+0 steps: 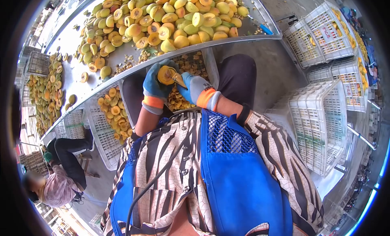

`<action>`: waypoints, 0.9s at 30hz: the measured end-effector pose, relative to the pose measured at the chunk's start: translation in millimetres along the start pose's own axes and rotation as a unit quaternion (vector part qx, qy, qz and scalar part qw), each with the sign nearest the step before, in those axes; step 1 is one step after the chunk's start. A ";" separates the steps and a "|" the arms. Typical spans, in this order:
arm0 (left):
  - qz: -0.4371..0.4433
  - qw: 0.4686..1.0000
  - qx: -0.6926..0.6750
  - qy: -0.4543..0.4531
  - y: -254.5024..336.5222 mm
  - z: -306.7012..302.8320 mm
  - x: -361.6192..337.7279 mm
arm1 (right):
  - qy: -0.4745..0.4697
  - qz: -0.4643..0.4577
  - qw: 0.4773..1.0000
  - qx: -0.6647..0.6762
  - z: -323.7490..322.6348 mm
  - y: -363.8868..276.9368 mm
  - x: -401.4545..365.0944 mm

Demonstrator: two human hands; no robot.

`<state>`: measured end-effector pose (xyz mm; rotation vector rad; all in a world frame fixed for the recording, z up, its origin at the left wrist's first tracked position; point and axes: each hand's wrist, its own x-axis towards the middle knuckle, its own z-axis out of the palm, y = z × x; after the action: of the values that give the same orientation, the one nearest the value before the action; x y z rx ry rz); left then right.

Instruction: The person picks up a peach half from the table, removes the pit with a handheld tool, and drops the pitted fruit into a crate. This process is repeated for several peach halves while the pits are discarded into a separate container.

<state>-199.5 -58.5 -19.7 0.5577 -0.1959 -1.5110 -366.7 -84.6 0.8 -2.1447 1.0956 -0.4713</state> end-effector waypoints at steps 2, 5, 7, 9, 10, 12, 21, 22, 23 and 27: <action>0.249 0.822 0.508 -0.065 -4.7 0.0 -7.5 | -0.006 -0.015 1.000 0.004 2.1 -1.3 -1.0; 0.092 0.978 0.186 0.013 -8.5 5.2 -4.6 | -0.012 -0.009 1.000 -0.013 1.7 -5.6 -1.8; 0.088 0.977 0.188 0.047 -11.0 10.6 -3.4 | -0.011 -0.019 0.999 -0.044 5.7 0.4 -2.4; 0.084 0.975 0.190 0.082 -10.9 19.9 -6.0 | -0.017 -0.022 0.998 -0.052 12.7 6.6 -2.8; 0.090 0.962 0.232 0.109 -9.8 24.9 -7.8 | -0.023 -0.027 0.998 -0.058 15.9 9.7 -2.7; 0.095 0.947 0.274 0.136 -9.3 32.0 -11.0 | -0.043 -0.026 0.996 -0.073 15.8 12.7 -2.6; 0.130 0.921 0.325 0.170 -16.9 14.1 -2.0 | -0.086 0.019 0.995 -0.035 35.2 15.5 -2.1; 0.117 0.923 0.327 0.166 -19.1 9.2 0.5 | -0.086 0.023 0.996 -0.033 36.8 16.3 -3.0; 0.105 0.924 0.330 0.163 -19.7 7.8 1.2 | -0.089 0.024 0.996 -0.008 39.9 17.4 -3.2; 0.094 0.917 0.357 0.150 -17.8 9.6 -0.2 | -0.107 -0.001 0.994 0.031 50.3 31.7 0.2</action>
<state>-219.7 -59.8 -19.6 1.3052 -0.5566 -1.1180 -355.5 -77.9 -57.2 -2.0870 0.9471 -0.2646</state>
